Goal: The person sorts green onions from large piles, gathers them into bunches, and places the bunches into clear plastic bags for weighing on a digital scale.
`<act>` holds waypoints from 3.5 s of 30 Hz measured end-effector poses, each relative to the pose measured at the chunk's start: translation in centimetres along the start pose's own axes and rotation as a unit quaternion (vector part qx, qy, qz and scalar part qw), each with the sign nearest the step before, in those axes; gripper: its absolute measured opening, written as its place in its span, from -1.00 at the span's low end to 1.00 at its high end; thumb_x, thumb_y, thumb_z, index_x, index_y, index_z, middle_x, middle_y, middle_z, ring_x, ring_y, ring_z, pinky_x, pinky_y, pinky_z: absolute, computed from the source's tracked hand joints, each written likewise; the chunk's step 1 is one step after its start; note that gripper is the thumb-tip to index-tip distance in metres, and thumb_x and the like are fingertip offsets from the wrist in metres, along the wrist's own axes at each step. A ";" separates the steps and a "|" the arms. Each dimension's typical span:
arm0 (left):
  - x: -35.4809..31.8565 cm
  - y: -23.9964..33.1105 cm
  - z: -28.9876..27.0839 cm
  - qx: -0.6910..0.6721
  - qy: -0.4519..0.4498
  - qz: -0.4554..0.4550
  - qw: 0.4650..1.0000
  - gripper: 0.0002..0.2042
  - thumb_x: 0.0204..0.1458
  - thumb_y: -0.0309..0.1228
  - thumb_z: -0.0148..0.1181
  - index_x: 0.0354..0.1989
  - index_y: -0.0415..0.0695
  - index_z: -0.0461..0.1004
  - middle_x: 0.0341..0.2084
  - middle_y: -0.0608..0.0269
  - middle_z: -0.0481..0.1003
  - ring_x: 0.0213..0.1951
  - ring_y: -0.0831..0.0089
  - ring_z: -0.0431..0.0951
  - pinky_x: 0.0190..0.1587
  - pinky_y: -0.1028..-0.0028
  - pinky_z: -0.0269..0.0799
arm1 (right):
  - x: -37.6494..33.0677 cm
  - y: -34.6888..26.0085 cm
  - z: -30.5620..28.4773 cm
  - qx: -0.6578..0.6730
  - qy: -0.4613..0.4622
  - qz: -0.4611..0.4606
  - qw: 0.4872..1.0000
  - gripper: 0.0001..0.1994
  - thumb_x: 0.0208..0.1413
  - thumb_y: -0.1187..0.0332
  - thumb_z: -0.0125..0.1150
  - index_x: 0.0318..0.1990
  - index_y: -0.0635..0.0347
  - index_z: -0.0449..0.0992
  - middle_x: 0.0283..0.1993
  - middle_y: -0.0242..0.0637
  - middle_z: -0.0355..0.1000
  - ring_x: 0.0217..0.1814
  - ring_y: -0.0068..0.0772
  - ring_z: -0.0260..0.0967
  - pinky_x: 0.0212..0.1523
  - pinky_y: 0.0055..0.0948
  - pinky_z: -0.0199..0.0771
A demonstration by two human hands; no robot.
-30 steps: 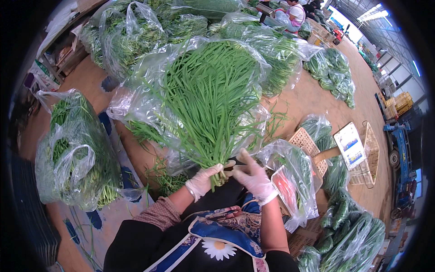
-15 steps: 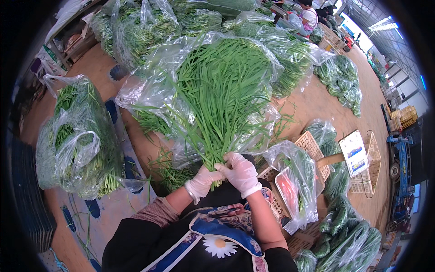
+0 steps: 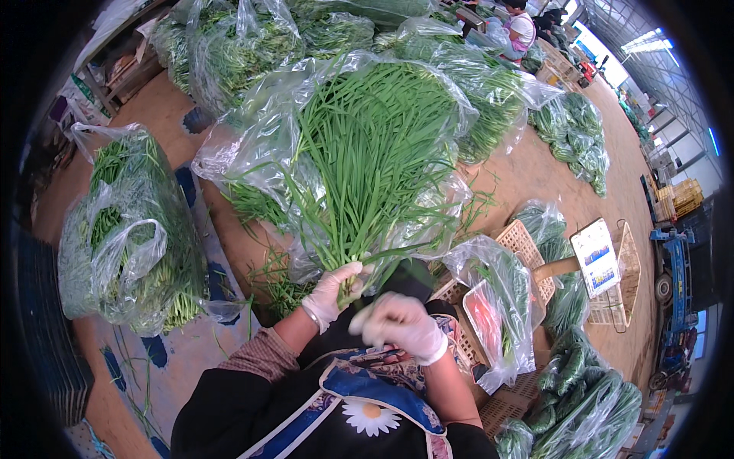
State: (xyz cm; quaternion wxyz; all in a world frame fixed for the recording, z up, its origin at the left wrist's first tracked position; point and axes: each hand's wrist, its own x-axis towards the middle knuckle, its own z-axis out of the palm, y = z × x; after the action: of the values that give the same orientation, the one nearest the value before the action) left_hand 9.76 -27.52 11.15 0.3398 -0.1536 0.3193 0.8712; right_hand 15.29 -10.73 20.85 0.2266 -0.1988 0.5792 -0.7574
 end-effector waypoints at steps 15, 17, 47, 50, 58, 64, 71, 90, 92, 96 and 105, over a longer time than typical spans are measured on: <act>-0.6 3.1 -2.7 0.102 0.065 0.087 0.989 -0.77 0.01 -0.28 0.17 -0.33 -0.22 0.49 -0.44 0.16 0.56 -0.63 0.54 0.43 -0.59 0.59 0.30 | 6.4 4.3 -1.5 -0.634 0.178 -0.030 0.752 -0.83 0.03 0.20 0.14 -0.33 0.06 0.41 -0.49 -0.22 0.41 -0.45 -0.12 0.42 -0.46 -0.23 0.39; -0.4 3.5 -2.0 0.094 0.057 0.095 0.989 -0.74 0.03 -0.27 0.16 -0.27 -0.24 0.48 -0.43 0.17 0.56 -0.63 0.56 0.40 -0.60 0.60 0.27 | 6.5 4.5 -0.6 -0.609 0.163 -0.013 0.776 -0.87 0.04 0.27 0.11 -0.43 0.09 0.41 -0.50 -0.20 0.41 -0.44 -0.09 0.42 -0.48 -0.22 0.38; 0.0 6.0 -2.8 0.052 -0.031 0.051 0.997 -0.77 0.11 -0.32 0.07 -0.27 -0.28 0.43 -0.36 0.08 0.52 -0.12 -0.02 0.52 -0.09 0.24 0.53 | 6.8 1.3 1.7 -0.078 -0.193 0.309 0.928 -0.82 0.09 0.23 0.17 -0.35 0.15 0.52 -0.58 -0.43 0.42 -0.67 -0.70 0.25 -0.67 -0.67 0.22; 0.7 6.0 -3.5 -0.013 -0.070 0.013 0.997 -0.73 0.11 -0.27 0.07 -0.16 -0.23 0.41 -0.30 0.08 0.51 -0.13 -0.04 0.52 -0.11 0.24 0.53 | 7.0 -0.2 1.6 -0.144 -0.234 0.334 0.902 -0.77 0.10 0.18 0.18 -0.30 0.17 0.53 -0.55 -0.40 0.43 -0.57 -0.67 0.33 -0.54 -0.67 0.35; -0.3 6.3 -2.9 -0.035 -0.057 -0.034 0.997 -0.59 0.10 -0.09 0.06 -0.03 -0.15 0.39 -0.18 0.14 0.50 -0.18 0.28 0.54 -0.11 0.29 0.48 | 7.4 2.7 -0.1 -0.406 0.208 0.070 0.887 -0.74 0.06 0.17 0.22 -0.29 0.18 0.45 -0.59 -0.37 0.38 -0.59 -0.55 0.32 -0.54 -0.51 0.31; -0.1 5.8 -1.5 0.039 -0.015 0.043 0.998 -0.63 0.13 -0.24 0.06 0.03 -0.21 0.35 -0.12 0.07 0.48 -0.18 0.30 0.54 -0.13 0.32 0.51 | 7.0 3.0 1.9 -0.460 0.098 -0.044 0.881 -0.87 0.05 0.29 0.16 -0.45 0.10 0.44 -0.56 -0.33 0.39 -0.54 -0.35 0.40 -0.48 -0.38 0.38; -0.1 6.2 -1.6 -0.056 -0.061 -0.004 0.997 -0.64 0.13 -0.33 0.05 0.04 -0.26 0.33 -0.08 0.00 0.47 -0.21 0.30 0.56 -0.17 0.38 0.55 | 4.3 0.0 1.6 -0.152 0.074 0.224 0.960 -0.84 0.03 0.28 0.24 -0.33 0.16 0.50 -0.62 -0.44 0.40 -0.62 -0.68 0.35 -0.58 -0.64 0.34; 0.5 5.6 -0.2 0.028 -0.010 0.020 0.999 -0.66 0.08 -0.47 0.09 0.02 -0.34 0.35 -0.13 0.02 0.49 -0.16 0.22 0.55 -0.08 0.36 0.51 | 4.3 3.9 0.7 -0.163 0.046 0.328 0.929 -0.57 0.09 0.02 0.15 -0.20 0.29 0.51 -0.51 -0.31 0.48 -0.57 -0.60 0.39 -0.50 -0.61 0.40; 0.0 5.6 0.3 0.008 -0.013 0.023 1.000 -0.63 0.08 -0.43 0.10 0.04 -0.34 0.34 -0.08 0.02 0.46 -0.06 0.23 0.50 0.00 0.33 0.45 | 5.0 5.6 1.3 -0.029 0.094 0.288 0.953 -0.69 0.11 0.14 0.15 -0.30 0.25 0.50 -0.51 -0.35 0.48 -0.58 -0.61 0.37 -0.50 -0.64 0.37; -0.6 6.5 -1.3 0.013 -0.080 0.039 0.996 -0.60 0.12 -0.34 0.01 0.07 -0.34 0.29 0.03 -0.04 0.39 0.09 0.14 0.39 0.15 0.23 0.32 | 4.1 4.1 -0.5 0.019 0.238 0.197 0.951 -0.82 0.15 0.27 0.08 -0.29 0.18 0.49 -0.53 -0.41 0.45 -0.62 -0.75 0.28 -0.64 -0.77 0.16; -1.1 3.2 -1.1 0.040 -0.054 -0.025 0.997 -0.67 0.05 -0.37 0.16 -0.01 -0.17 0.39 -0.25 0.23 0.53 -0.22 0.40 0.54 -0.23 0.38 0.51 | 6.2 5.9 -2.1 -0.591 0.229 0.121 0.764 -0.54 0.22 -0.03 -0.17 -0.43 0.19 0.43 -0.56 -0.04 0.44 -0.55 -0.03 0.43 -0.50 -0.17 0.41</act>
State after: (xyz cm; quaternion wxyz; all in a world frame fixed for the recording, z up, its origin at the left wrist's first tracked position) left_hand 8.41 -30.65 12.31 0.3839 -0.1000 0.3310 0.8562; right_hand 9.66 -13.96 14.84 0.0152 -0.0420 0.9660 -0.2548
